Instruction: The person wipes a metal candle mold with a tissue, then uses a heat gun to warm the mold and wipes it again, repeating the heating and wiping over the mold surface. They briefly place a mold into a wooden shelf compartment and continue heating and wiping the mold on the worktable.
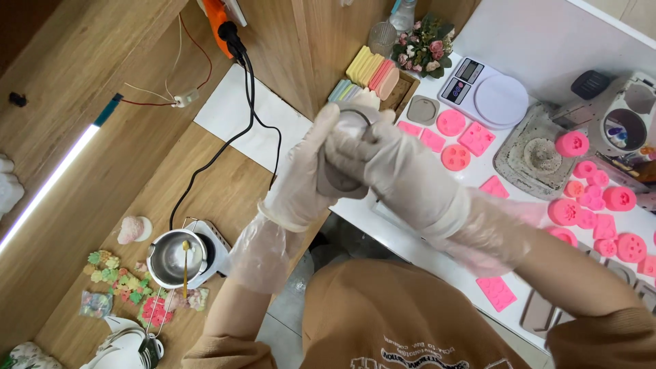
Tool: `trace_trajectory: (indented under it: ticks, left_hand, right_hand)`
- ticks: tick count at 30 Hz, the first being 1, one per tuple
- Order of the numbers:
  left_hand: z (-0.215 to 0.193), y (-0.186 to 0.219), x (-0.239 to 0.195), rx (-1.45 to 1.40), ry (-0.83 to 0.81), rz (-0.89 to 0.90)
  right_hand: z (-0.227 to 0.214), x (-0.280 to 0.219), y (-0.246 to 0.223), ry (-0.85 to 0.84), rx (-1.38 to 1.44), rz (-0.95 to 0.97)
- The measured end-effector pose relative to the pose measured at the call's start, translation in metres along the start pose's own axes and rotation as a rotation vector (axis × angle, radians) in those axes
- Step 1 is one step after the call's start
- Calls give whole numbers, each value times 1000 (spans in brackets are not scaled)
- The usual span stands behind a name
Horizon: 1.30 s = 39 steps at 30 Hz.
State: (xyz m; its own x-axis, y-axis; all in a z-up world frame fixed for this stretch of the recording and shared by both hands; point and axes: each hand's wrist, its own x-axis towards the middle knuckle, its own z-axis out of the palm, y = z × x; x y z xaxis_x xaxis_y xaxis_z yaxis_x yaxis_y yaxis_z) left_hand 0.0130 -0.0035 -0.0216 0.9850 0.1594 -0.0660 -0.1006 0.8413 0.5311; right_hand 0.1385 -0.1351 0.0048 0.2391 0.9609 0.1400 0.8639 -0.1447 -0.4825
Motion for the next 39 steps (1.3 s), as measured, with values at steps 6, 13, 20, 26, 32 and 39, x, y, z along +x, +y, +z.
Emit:
trace_trajectory:
  ticks: [6, 13, 20, 26, 32, 39]
  left_hand:
    - [6, -4, -5, -208, -196, 121]
    - [6, -14, -2, 69, 209, 318]
    - [-9, -12, -7, 75, 224, 367]
    - [0, -19, -15, 36, 153, 486]
    - [-1, -26, -15, 82, 239, 612]
    - [-1, -10, -20, 87, 275, 602]
  right_hand:
    - [12, -1, 10, 23, -21, -334]
    - [22, 9, -24, 269, 471, 247]
    - [45, -2, -18, 206, -135, -304]
    - [42, 19, -33, 326, -197, -174]
    - [55, 3, -40, 428, -369, -91]
    - [67, -1, -35, 309, 233, 43]
